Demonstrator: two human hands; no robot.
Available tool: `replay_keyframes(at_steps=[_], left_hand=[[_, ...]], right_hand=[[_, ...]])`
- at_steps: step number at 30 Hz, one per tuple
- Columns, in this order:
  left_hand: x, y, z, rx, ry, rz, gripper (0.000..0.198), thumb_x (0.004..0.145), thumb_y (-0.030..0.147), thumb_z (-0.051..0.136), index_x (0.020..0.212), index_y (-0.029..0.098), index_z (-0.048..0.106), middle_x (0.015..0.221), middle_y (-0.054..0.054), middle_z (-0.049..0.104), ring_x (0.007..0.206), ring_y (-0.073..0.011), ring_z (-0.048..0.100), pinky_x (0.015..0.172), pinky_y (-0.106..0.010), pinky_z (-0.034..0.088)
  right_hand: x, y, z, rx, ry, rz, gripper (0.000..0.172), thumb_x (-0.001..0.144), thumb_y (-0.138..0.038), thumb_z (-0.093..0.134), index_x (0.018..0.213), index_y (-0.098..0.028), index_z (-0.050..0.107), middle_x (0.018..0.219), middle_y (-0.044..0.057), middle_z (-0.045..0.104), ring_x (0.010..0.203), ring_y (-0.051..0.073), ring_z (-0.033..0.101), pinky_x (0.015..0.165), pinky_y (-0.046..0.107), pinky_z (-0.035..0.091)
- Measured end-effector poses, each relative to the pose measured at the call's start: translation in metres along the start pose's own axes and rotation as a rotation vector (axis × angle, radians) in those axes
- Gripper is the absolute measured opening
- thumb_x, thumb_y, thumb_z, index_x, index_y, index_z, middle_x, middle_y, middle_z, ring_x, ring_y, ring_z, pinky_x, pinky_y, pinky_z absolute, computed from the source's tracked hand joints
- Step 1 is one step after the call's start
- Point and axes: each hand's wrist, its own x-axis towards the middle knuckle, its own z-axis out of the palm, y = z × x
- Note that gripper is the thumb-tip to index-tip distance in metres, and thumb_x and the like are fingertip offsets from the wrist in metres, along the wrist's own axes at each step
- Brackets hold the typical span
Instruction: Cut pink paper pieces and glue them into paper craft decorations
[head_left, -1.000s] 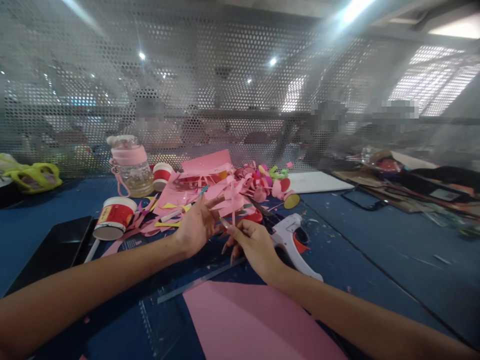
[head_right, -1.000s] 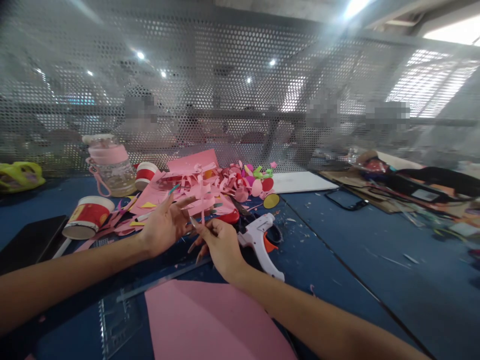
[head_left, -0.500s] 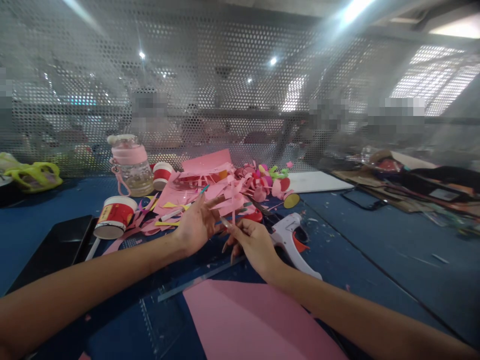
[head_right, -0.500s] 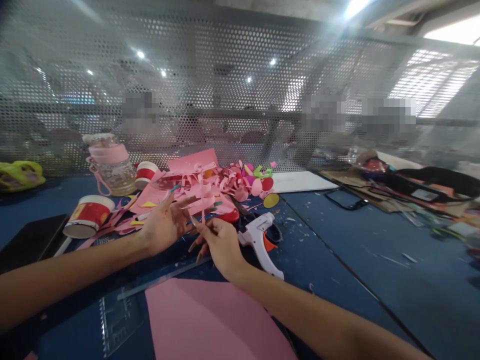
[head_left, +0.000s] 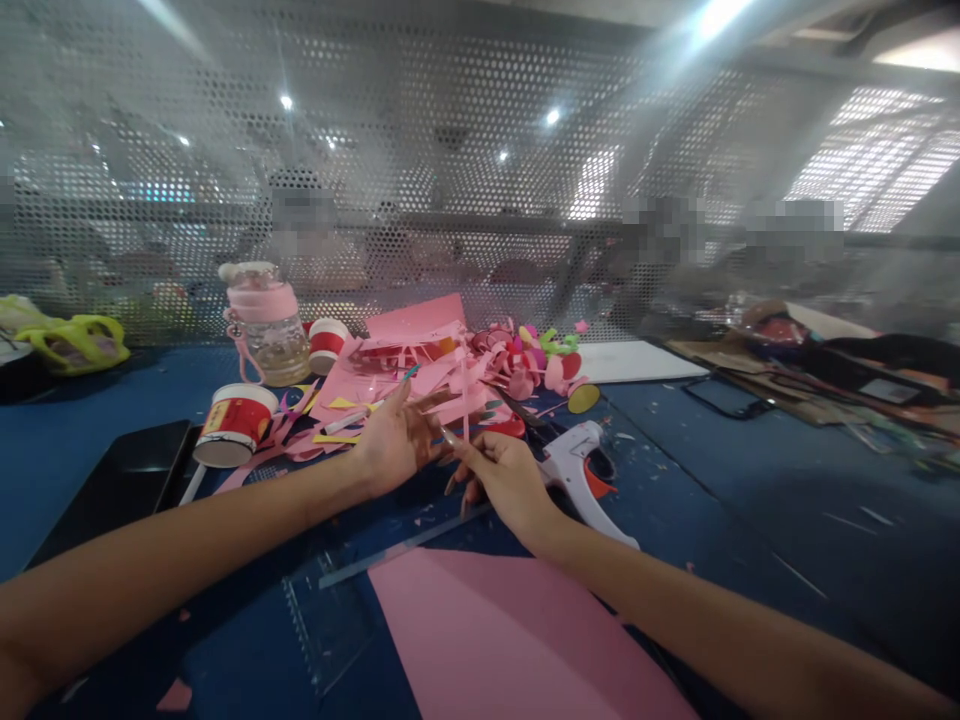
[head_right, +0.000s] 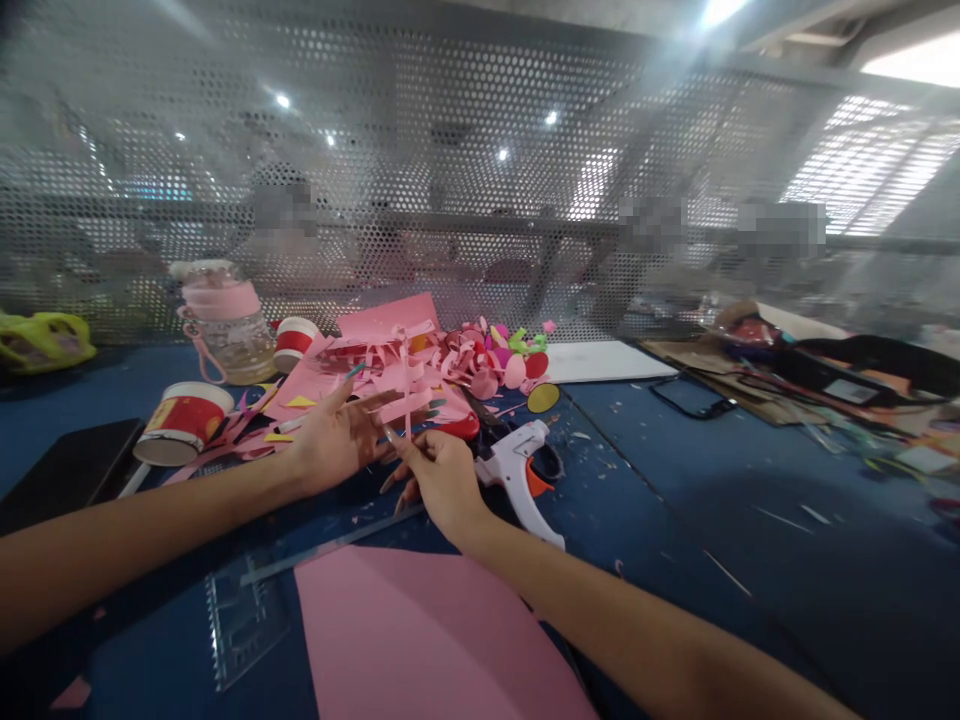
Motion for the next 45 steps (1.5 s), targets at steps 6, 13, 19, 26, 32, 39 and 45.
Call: replay_keyframes(at_steps=[6,13,19,26,32,39,45], left_hand=[[0.005,0.001,-0.014,-0.038,-0.092,-0.042,0.05,0.089,0.045,0.029,0.099,0.007,0.061,0.055,-0.006,0.062,0.056,-0.0187,0.061,0.059,-0.031,0.047],[0.008,0.003,-0.021,-0.067,-0.133,-0.062,0.049,0.088,0.046,0.031,0.095,0.007,0.06,0.053,-0.005,0.06,0.053,-0.018,0.059,0.062,-0.033,0.047],[0.009,0.003,-0.023,-0.046,-0.155,-0.072,0.051,0.087,0.048,0.031,0.096,0.007,0.06,0.057,-0.006,0.061,0.057,-0.0195,0.06,0.061,-0.034,0.048],[0.011,-0.001,-0.023,0.003,-0.064,-0.01,0.044,0.087,0.045,0.034,0.106,0.01,0.055,0.088,-0.01,0.063,0.076,-0.0204,0.062,0.074,-0.038,0.049],[0.013,-0.005,-0.022,-0.001,0.071,0.061,0.035,0.086,0.042,0.038,0.096,0.012,0.054,0.095,-0.01,0.06,0.079,-0.0204,0.061,0.077,-0.042,0.049],[0.009,-0.015,-0.017,0.128,-0.015,0.147,0.005,0.077,0.018,0.052,0.078,0.014,0.054,0.079,-0.005,0.061,0.073,-0.0149,0.06,0.078,-0.033,0.048],[0.006,-0.018,-0.015,0.175,-0.025,0.228,0.044,0.064,0.004,0.057,0.104,0.019,0.05,0.093,-0.003,0.061,0.078,-0.014,0.06,0.078,-0.031,0.046]], right_hand=[[0.005,0.004,-0.001,-0.076,0.007,0.0,0.036,0.066,-0.047,0.064,0.056,-0.015,0.049,0.048,-0.002,0.06,0.028,0.006,0.048,0.029,0.017,0.039],[0.005,0.004,0.0,-0.114,-0.002,-0.008,0.034,0.069,-0.044,0.063,0.057,-0.015,0.05,0.047,-0.002,0.06,0.03,0.006,0.049,0.031,0.016,0.04],[0.005,0.006,0.001,-0.081,-0.005,-0.018,0.035,0.069,-0.045,0.062,0.057,-0.016,0.047,0.046,-0.003,0.059,0.03,0.007,0.049,0.03,0.017,0.041],[0.003,0.003,0.001,-0.052,0.034,-0.055,0.034,0.069,-0.045,0.062,0.058,-0.017,0.045,0.046,-0.005,0.056,0.03,0.006,0.049,0.03,0.016,0.039],[0.0,-0.002,0.001,-0.008,0.063,-0.083,0.037,0.066,-0.049,0.063,0.058,-0.017,0.047,0.047,-0.005,0.056,0.03,0.006,0.048,0.03,0.016,0.039],[-0.001,-0.003,0.001,0.01,0.081,-0.125,0.039,0.065,-0.051,0.063,0.057,-0.017,0.047,0.047,-0.004,0.056,0.03,0.006,0.047,0.029,0.017,0.039],[-0.002,-0.003,0.001,0.006,0.085,-0.134,0.04,0.064,-0.053,0.064,0.056,-0.018,0.045,0.048,-0.004,0.057,0.029,0.007,0.047,0.028,0.018,0.038]])
